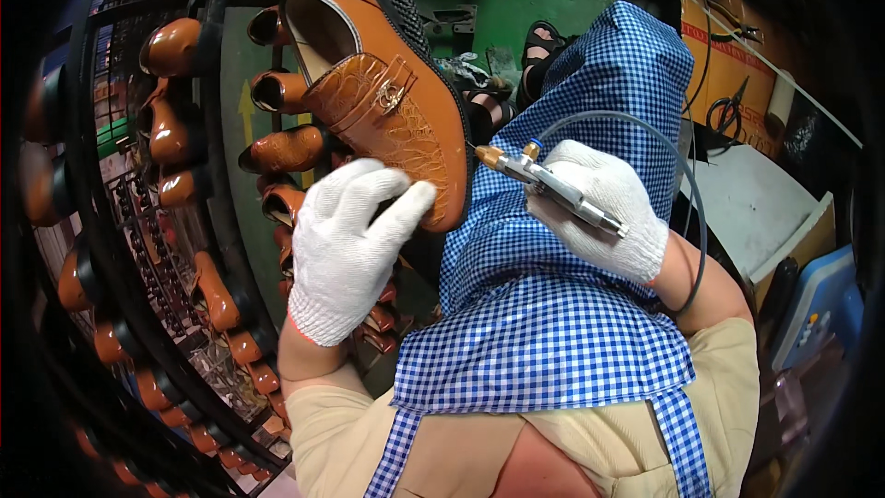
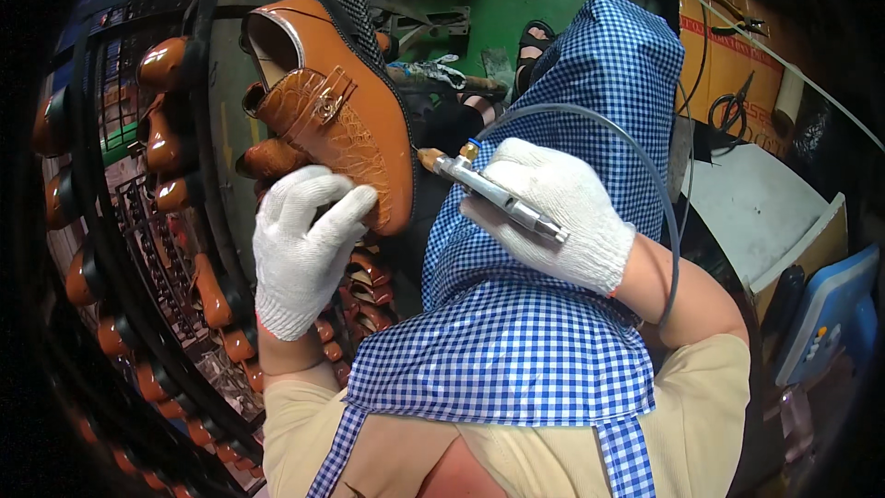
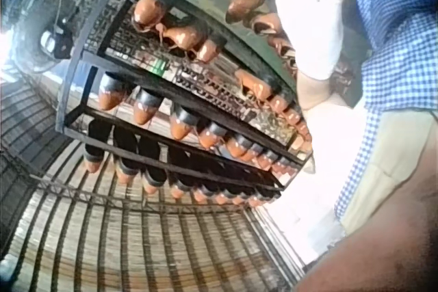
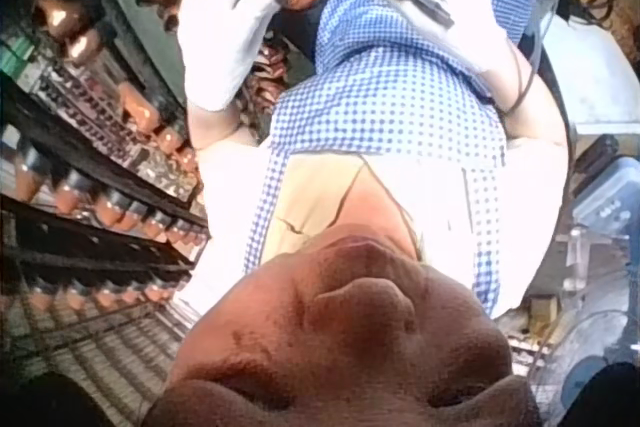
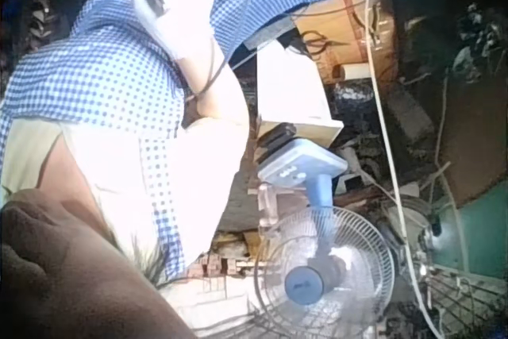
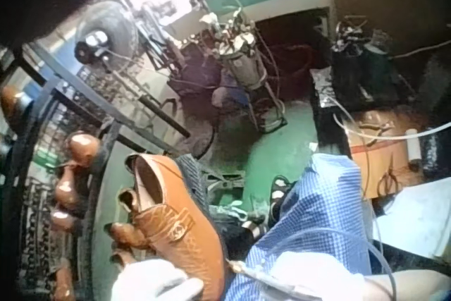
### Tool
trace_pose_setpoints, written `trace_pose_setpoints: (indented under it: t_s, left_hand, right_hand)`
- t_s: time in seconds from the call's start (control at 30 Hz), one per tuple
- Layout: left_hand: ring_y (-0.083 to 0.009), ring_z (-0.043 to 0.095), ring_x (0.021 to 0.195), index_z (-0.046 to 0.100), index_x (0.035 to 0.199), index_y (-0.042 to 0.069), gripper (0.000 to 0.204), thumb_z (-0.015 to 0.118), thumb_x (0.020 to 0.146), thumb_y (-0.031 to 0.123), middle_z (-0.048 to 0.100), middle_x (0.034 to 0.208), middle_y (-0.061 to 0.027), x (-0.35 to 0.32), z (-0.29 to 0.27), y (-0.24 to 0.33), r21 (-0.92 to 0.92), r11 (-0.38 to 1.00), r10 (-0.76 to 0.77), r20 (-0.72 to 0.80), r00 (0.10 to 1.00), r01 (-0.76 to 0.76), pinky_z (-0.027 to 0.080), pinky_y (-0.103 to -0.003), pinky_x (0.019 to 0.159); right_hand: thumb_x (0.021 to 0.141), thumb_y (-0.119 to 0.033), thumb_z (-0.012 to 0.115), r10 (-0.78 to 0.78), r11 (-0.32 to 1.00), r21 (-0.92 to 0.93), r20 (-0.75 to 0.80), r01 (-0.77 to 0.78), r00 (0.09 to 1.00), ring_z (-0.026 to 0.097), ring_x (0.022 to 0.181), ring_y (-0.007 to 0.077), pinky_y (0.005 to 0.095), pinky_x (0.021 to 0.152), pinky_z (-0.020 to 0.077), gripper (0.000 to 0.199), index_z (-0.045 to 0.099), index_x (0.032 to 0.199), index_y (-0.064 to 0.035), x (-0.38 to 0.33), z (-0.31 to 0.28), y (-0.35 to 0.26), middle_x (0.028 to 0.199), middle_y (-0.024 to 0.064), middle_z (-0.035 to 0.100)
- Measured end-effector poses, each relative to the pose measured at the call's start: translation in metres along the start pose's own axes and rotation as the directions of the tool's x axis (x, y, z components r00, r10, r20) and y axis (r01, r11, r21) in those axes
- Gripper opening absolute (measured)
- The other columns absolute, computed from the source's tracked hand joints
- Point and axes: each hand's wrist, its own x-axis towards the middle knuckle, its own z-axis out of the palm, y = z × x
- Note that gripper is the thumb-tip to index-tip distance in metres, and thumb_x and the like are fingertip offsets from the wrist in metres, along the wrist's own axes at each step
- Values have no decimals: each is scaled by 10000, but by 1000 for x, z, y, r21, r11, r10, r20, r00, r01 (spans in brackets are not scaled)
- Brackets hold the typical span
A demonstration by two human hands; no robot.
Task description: The person uses a spray gun to apply a glossy finish to a brown leather shoe. They hold the shoe with a gloved hand and systematically spray the upper, toe, and heel areas, rotating the shoe to ensure even coverage. The shoe is taken from and returned to a rotating rack filled with similar shoes.
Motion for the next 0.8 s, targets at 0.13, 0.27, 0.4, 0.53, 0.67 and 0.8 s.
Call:
trace_pose_setpoints:
  t_s: [0.13, 0.27, 0.4, 0.53, 0.67, 0.8]
  left_hand:
    - [-284, 623, 1289, 726, 1210, 145, 467, 789, 747, 156, 686, 1305, -51, 37, -12, -4, 153, 956, 228, 151, 962, -251, 484, -478, 1113]
    - [-259, 591, 1362, 709, 1250, 137, 532, 799, 733, 217, 673, 1376, -31, 62, -11, -10, 134, 933, 304, 209, 930, -335, 432, -504, 1194]
    - [-274, 604, 1334, 706, 1256, 124, 624, 859, 661, 234, 678, 1336, -60, 82, -8, -9, 58, 958, 264, 194, 945, -279, 436, -505, 1189]
    - [-318, 623, 1289, 671, 1296, 95, 669, 885, 675, 220, 672, 1315, -91, 96, -4, -7, 34, 974, 221, 111, 969, -226, 444, -518, 1178]
    - [-363, 640, 1233, 648, 1315, 64, 641, 883, 738, 216, 665, 1302, -135, 109, 0, -8, 16, 987, 158, 29, 987, -158, 490, -498, 1111]
    - [-388, 657, 1150, 639, 1297, 25, 564, 847, 825, 254, 664, 1267, -170, 125, 3, -9, 58, 995, 83, -46, 995, -80, 542, -468, 984]
  right_hand:
    - [872, -181, 780, 7, 1000, 2, 42, -7, 999, 681, 731, 299, 386, 657, 573, 135, 710, 881, -66, -8, -13, -1, 842, 112, 646]
    - [865, -174, 796, -5, 1000, -8, 14, 5, 1000, 672, 735, 293, 383, 656, 568, 143, 709, 897, -65, -18, -23, 1, 865, 112, 646]
    - [863, -186, 807, 6, 999, -51, -31, -8, 999, 662, 724, 267, 371, 647, 563, 159, 710, 905, -68, -27, -30, 2, 857, 99, 642]
    - [853, -184, 812, 3, 996, -85, -121, -13, 993, 656, 712, 255, 364, 631, 555, 160, 706, 890, -70, -28, -37, 2, 842, 92, 642]
    - [856, -177, 800, 13, 989, -142, -215, -44, 977, 650, 702, 255, 363, 623, 551, 147, 704, 879, -68, -22, -37, 6, 828, 89, 639]
    - [878, -142, 781, -13, 987, -156, -320, -39, 947, 661, 708, 264, 359, 624, 552, 108, 705, 878, -66, -7, -36, 11, 820, 94, 641]
